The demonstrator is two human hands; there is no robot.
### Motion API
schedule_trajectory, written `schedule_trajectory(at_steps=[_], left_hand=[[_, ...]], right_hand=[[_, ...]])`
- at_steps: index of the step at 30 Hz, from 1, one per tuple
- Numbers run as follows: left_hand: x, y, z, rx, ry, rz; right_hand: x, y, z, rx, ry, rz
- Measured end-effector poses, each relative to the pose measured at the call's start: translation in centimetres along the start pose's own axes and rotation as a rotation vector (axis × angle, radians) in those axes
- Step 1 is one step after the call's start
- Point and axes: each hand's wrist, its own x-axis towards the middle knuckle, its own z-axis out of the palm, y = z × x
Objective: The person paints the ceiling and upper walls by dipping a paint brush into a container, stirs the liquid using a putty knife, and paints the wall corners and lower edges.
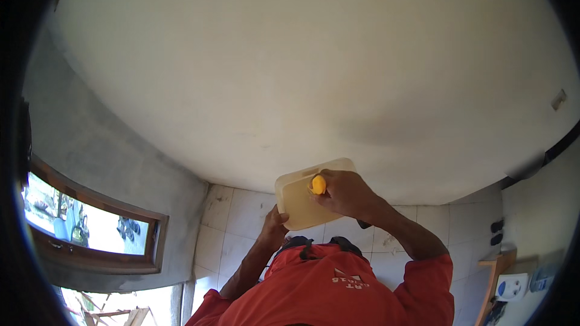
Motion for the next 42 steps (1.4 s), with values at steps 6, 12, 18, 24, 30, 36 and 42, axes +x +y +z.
schedule_trajectory(at_steps=[6,12,18,24,30,36,42], left_hand=[[0.0,1.6,-1.4,0.013,-0.009,0.021],[0.0,2.5,-2.3,0.082,-0.055,0.026],[-0.6,3.0,-2.9,0.053,-0.073,0.058],[-1.2,3.6,-3.5,0.017,-0.074,0.067],[-1.4,3.6,-4.7,0.008,-0.028,0.078],[-1.7,4.5,-5.0,-0.008,0.012,0.067],[-1.5,4.1,-5.7,0.012,-0.021,0.075]], right_hand=[[-0.8,-4.8,-3.1,0.237,0.284,-0.126],[-0.8,-2.4,0.2,0.269,0.215,0.012],[-0.8,-1.3,-0.8,1.022,0.475,0.268],[-0.6,-1.1,-1.2,1.429,0.674,0.227],[4.3,-6.8,-7.0,1.296,0.977,-0.145],[7.8,-9.7,-11.5,0.983,1.169,-0.445],[11.8,-10.1,-13.3,0.455,1.276,-0.685]])
